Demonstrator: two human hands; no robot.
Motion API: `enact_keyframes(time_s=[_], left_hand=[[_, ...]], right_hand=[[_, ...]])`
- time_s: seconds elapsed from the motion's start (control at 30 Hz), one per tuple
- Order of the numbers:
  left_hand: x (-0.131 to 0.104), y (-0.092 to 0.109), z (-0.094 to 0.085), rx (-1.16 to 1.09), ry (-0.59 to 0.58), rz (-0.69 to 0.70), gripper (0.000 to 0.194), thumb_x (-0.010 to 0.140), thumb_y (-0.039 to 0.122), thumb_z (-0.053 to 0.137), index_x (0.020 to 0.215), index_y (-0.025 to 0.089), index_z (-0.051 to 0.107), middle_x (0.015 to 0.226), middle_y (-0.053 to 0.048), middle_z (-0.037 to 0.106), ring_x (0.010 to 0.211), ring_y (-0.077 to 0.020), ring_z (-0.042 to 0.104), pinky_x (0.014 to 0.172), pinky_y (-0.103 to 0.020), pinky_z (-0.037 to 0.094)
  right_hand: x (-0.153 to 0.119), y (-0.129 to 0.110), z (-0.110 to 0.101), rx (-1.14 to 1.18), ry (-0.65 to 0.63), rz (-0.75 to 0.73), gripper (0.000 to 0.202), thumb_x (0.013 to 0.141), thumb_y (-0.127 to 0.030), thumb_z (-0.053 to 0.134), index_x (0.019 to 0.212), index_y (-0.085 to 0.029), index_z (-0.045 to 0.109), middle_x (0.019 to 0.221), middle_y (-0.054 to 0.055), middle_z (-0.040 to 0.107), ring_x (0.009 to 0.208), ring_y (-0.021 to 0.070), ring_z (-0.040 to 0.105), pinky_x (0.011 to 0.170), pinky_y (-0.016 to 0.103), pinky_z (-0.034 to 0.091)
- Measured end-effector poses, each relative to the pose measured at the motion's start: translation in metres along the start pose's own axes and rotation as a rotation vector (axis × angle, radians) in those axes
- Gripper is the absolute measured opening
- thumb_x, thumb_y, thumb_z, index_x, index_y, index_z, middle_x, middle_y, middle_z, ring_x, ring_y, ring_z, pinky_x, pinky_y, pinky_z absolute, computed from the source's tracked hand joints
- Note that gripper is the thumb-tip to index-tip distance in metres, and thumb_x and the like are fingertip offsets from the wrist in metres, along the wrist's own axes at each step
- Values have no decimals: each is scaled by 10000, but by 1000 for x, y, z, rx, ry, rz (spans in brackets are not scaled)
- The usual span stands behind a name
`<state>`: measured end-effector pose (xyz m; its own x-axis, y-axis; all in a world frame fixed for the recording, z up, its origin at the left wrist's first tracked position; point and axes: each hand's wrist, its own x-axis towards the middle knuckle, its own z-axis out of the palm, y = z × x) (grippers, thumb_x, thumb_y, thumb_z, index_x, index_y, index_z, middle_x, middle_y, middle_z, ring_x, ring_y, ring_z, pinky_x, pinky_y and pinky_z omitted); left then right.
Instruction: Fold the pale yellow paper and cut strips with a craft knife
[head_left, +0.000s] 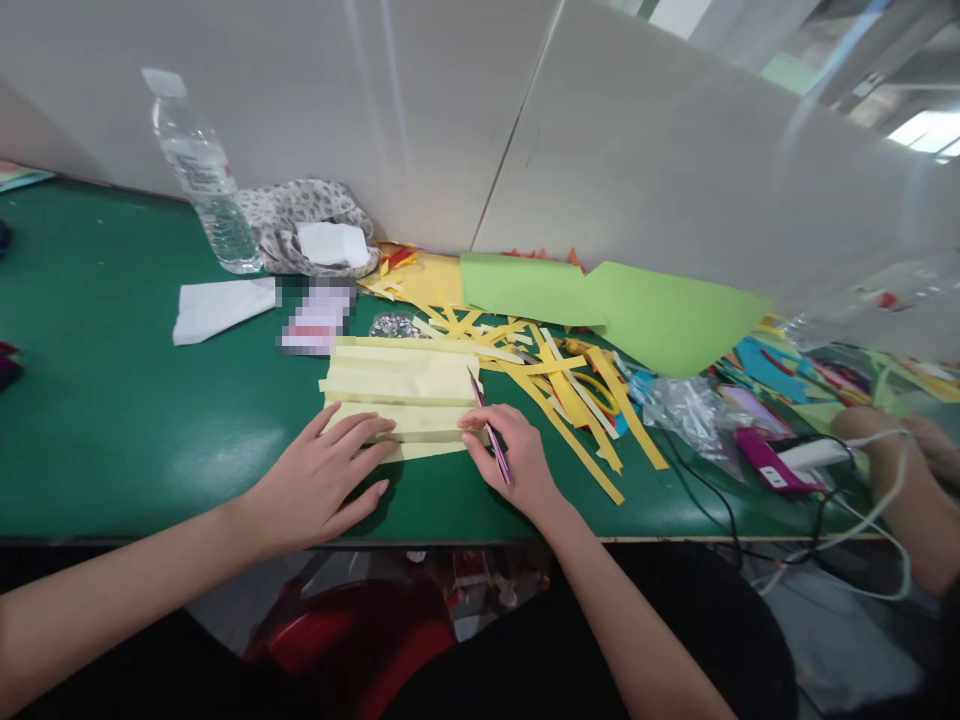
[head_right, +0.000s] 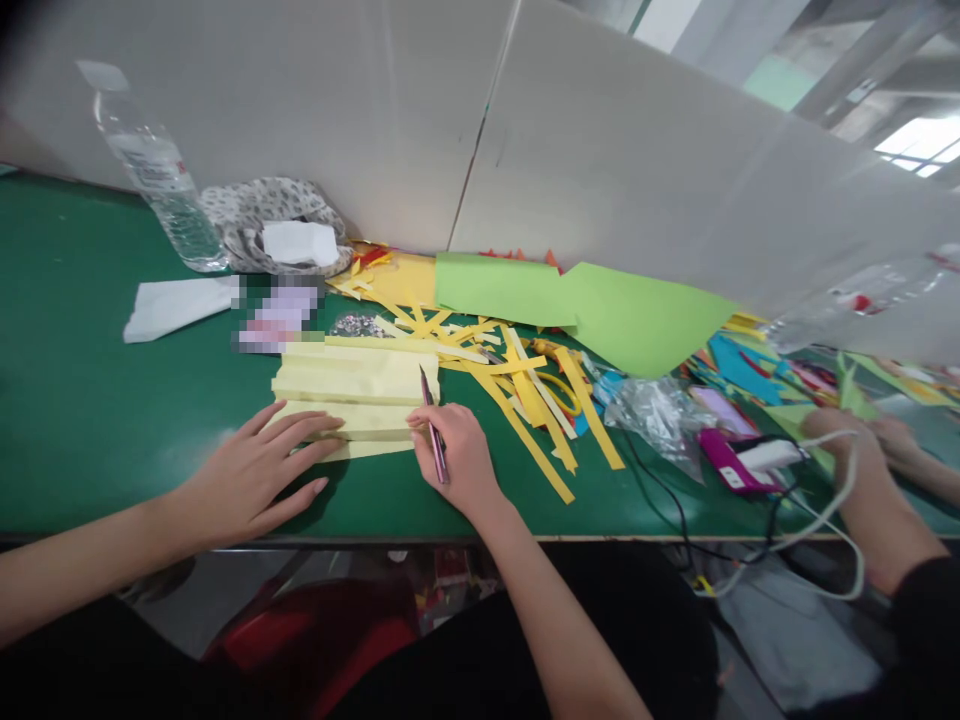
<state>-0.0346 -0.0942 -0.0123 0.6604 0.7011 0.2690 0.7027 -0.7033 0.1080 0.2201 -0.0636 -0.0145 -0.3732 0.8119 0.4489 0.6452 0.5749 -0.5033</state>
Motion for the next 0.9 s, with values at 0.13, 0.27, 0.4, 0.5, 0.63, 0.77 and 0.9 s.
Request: enact_keyframes(time_s=[0.13, 0.27, 0.4, 0.5, 0.63, 0.77, 0.9], left_hand=[[0, -2, 3, 22, 11, 26, 373, 891, 331, 393, 1237, 252, 506, 1333, -78, 483, 1221, -263, 436, 1062, -503, 226], [-1, -2, 4, 47, -21, 27, 409, 894, 339, 388, 1296, 297, 456, 1395, -74, 418, 1263, -284, 390, 1044, -529, 239], [-1, -2, 4, 39, -4, 32, 402, 892, 349, 399, 1285, 311, 474, 1377, -61, 444, 1238, -278, 419, 1053, -531, 227], [0, -3, 4, 38, -1, 45, 410, 891, 356, 407, 1294, 309, 469, 1370, -56, 452, 1222, -275, 434, 1049, -532, 236], [0, -3, 3, 26, -10, 32, 409, 890, 355, 411, 1290, 296, 474, 1341, -56, 477, 1185, -271, 463, 1031, -536, 264], [1, 0, -2, -1, 7, 24, 379, 882, 343, 426, 1244, 281, 519, 1285, -58, 516, 1131, -253, 504, 1037, -507, 279], [2, 1, -4, -4, -15, 18, 354, 888, 338, 412, 1211, 277, 544, 1277, -63, 515, 1126, -251, 504, 1034, -503, 288]], right_hand=[[1, 1, -6, 35, 19, 26, 132, 767, -159, 544, 875, -226, 582, 832, 36, 661, 778, 206, 586, 785, 359, 456], [1, 2, -5, -12, 46, 23, 115, 776, -171, 550, 868, -230, 586, 828, 26, 671, 764, 203, 593, 841, 381, 427], [0, 3, -2, -81, 37, -17, 86, 783, -188, 564, 851, -236, 586, 815, 16, 685, 768, 203, 600, 910, 407, 379], [0, 4, 0, -123, 32, -40, 66, 789, -212, 584, 851, -232, 592, 795, 19, 686, 760, 199, 602, 908, 401, 383], [0, 4, -1, -141, 19, -40, 72, 804, -228, 586, 874, -229, 600, 809, 28, 684, 768, 198, 604, 943, 411, 366], [1, 2, -2, -127, -33, -71, 94, 821, -213, 564, 902, -234, 605, 845, 28, 693, 789, 194, 608, 973, 424, 342], [1, 1, -1, -124, -36, -79, 99, 823, -211, 562, 908, -237, 606, 843, 28, 694, 789, 196, 608, 975, 433, 341]])
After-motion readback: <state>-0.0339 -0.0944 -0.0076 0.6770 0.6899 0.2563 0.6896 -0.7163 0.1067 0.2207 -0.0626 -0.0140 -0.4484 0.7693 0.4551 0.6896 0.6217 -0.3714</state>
